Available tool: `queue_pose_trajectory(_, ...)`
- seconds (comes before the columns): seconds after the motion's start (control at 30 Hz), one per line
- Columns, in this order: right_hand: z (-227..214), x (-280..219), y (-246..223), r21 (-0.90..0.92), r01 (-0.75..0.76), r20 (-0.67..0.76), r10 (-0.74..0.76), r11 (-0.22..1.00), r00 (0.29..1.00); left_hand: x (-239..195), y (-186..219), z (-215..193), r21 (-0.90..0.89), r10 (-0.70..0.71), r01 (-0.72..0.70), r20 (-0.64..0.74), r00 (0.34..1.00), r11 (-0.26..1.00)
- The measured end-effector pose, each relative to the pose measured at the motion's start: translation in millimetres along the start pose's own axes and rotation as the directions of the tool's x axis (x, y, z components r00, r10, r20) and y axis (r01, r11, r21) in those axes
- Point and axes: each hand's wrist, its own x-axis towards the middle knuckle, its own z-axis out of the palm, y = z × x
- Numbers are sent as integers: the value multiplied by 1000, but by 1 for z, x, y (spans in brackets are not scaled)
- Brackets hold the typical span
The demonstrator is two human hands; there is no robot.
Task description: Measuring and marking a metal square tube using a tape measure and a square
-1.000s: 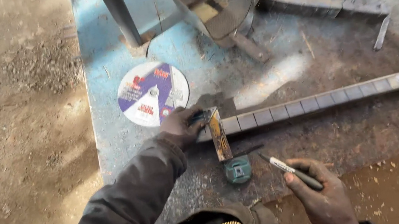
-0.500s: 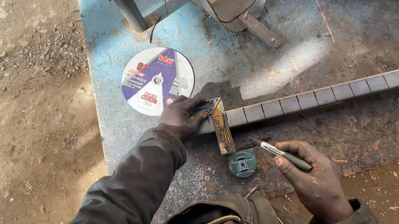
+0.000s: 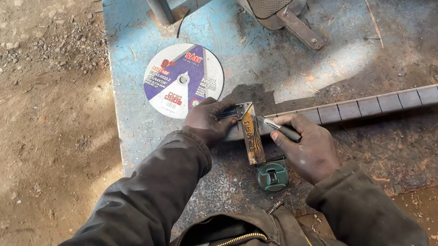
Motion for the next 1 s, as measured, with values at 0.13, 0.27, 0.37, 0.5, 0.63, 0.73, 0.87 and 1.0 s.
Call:
queue_pose_trajectory(0.13, 0, -13, 0, -30, -75, 32, 76, 997, 997, 0, 1, 0, 17, 1, -1, 9, 1000, 1000)
queue_pose_trajectory(0.27, -11, -40, 2, -165, -47, 71, 59, 985, 996, -2, 18, -14, 134, 0, -17, 125, 992, 991)
queue_pose_trajectory(0.37, -17, -57, 5, -156, -14, 25, 18, 988, 1000, -19, 106, -68, 17, -350, 363, 316, 882, 931)
queue_pose_trajectory(0.5, -16, -70, 18, 41, -50, -57, 52, 998, 997, -23, 80, -73, 27, -388, 400, 308, 869, 916)
queue_pose_trajectory(0.63, -11, -72, 29, 103, -10, -107, 21, 995, 994, -17, 12, -53, 61, -201, 193, 164, 966, 979)
queue_pose_trajectory(0.73, -4, -73, 32, 138, 7, -107, 8, 990, 994, -17, -2, -49, 26, -98, 95, 107, 989, 995)
queue_pose_trajectory(0.87, 3, -71, 31, 185, 45, -81, -30, 982, 996, -14, -13, -47, 33, -35, 31, 104, 994, 999)
queue_pose_trajectory(1.0, 11, -67, 28, 223, 81, -100, -60, 971, 993, -15, -17, -47, 13, -50, 49, 111, 993, 999)
